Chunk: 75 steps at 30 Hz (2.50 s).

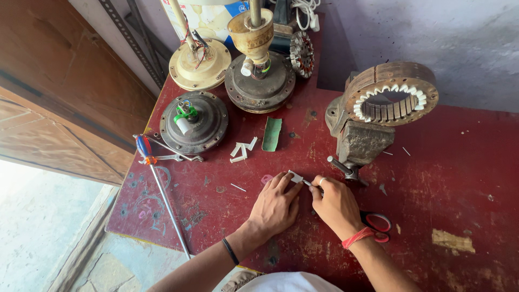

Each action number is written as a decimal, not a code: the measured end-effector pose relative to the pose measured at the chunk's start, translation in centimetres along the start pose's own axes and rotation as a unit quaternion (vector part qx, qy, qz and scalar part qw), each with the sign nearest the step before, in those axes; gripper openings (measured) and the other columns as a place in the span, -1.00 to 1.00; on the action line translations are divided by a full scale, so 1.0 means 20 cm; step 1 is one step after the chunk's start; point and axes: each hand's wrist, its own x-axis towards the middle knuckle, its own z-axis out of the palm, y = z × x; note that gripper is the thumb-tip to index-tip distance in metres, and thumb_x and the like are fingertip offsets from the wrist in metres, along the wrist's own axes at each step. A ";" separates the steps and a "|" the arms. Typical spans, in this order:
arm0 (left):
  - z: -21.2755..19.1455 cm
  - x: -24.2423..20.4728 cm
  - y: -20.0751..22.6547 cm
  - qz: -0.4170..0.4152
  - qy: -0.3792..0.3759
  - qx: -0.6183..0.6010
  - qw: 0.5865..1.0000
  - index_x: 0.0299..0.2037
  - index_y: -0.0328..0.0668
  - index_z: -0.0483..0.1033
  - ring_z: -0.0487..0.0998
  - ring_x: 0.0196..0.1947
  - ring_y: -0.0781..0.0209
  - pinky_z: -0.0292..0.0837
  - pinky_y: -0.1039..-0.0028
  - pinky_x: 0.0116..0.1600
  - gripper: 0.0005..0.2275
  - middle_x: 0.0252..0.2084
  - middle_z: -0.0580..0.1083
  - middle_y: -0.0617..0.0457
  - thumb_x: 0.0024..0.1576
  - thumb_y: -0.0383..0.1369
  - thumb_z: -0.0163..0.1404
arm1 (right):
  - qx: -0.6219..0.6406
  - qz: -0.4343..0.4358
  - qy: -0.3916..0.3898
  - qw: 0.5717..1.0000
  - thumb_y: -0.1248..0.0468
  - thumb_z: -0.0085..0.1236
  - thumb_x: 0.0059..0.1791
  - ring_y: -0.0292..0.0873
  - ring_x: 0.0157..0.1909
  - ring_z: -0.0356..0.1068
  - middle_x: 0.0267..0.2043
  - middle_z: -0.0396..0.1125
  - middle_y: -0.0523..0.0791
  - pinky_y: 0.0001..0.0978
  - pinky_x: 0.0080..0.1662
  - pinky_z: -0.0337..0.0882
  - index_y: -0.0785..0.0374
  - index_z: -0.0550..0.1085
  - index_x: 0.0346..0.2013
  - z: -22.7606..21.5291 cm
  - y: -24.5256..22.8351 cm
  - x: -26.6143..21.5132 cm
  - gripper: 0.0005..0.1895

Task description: The person cuts small white plastic pieces with scissors and inserts them into the slots of a motor stator held in a bench vise. The person repeats this process for several pieces, placing each into the stator's slots.

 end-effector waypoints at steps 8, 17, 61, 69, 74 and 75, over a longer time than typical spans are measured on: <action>-0.01 0.02 0.00 0.004 0.009 -0.023 1.000 0.21 -0.35 0.47 0.29 0.35 -0.22 0.17 0.12 0.41 -0.60 0.26 0.38 -0.31 0.16 -0.36 0.00 | 0.013 -0.006 0.049 0.999 0.24 0.20 -0.03 0.18 -0.32 0.49 -0.33 0.49 0.07 0.00 -0.28 0.45 0.29 0.51 -0.37 0.02 0.03 0.00 -0.85; 0.02 0.03 0.01 0.016 0.005 0.009 1.000 0.20 -0.45 0.44 0.30 0.32 -0.26 0.20 0.11 0.38 -0.57 0.24 0.37 -0.38 0.14 -0.37 0.01 | 0.032 -0.005 0.064 0.997 0.22 0.26 -0.07 0.20 -0.35 0.47 -0.37 0.48 0.09 0.00 -0.32 0.42 0.33 0.50 -0.44 0.04 0.02 0.03 -0.79; 0.06 0.22 -0.09 -0.086 0.106 -0.008 0.991 -0.10 -0.37 0.59 0.47 -0.04 -0.09 0.42 0.24 0.08 -0.66 -0.08 0.52 -0.17 0.01 -0.28 0.25 | 0.036 0.003 0.109 0.993 0.26 0.17 -0.03 0.18 -0.34 0.44 -0.37 0.42 -0.01 0.03 -0.28 0.40 0.30 0.39 -0.44 0.14 0.06 0.06 -0.80; -0.04 0.26 -0.15 -0.056 0.012 -0.023 0.998 0.10 -0.28 0.51 0.43 0.21 -0.05 0.29 0.20 0.28 -0.62 0.08 0.55 -0.08 0.06 -0.40 0.15 | 0.057 -0.013 0.110 0.992 0.29 0.19 -0.05 0.15 -0.29 0.46 -0.35 0.46 -0.01 -0.02 -0.25 0.42 0.29 0.47 -0.40 0.11 0.06 0.03 -0.87; -0.09 0.22 -0.20 0.004 -0.038 -0.032 0.999 0.31 -0.22 0.34 0.33 0.33 -0.02 0.20 0.14 0.30 -0.48 0.23 0.47 -0.10 0.10 -0.42 0.09 | 0.059 -0.008 0.066 0.996 0.38 0.16 -0.07 0.08 -0.28 0.49 -0.31 0.46 -0.02 -0.11 -0.22 0.47 0.30 0.53 -0.34 0.06 0.05 0.04 -0.96; -0.10 0.22 -0.22 0.020 -0.040 -0.031 0.999 0.34 -0.22 0.31 0.30 0.36 -0.03 0.18 0.13 0.32 -0.47 0.25 0.45 -0.12 0.11 -0.40 0.09 | 0.042 0.000 0.044 0.998 0.39 0.15 -0.05 0.07 -0.27 0.49 -0.29 0.46 -0.03 -0.12 -0.20 0.47 0.30 0.54 -0.32 0.06 0.05 0.04 -0.95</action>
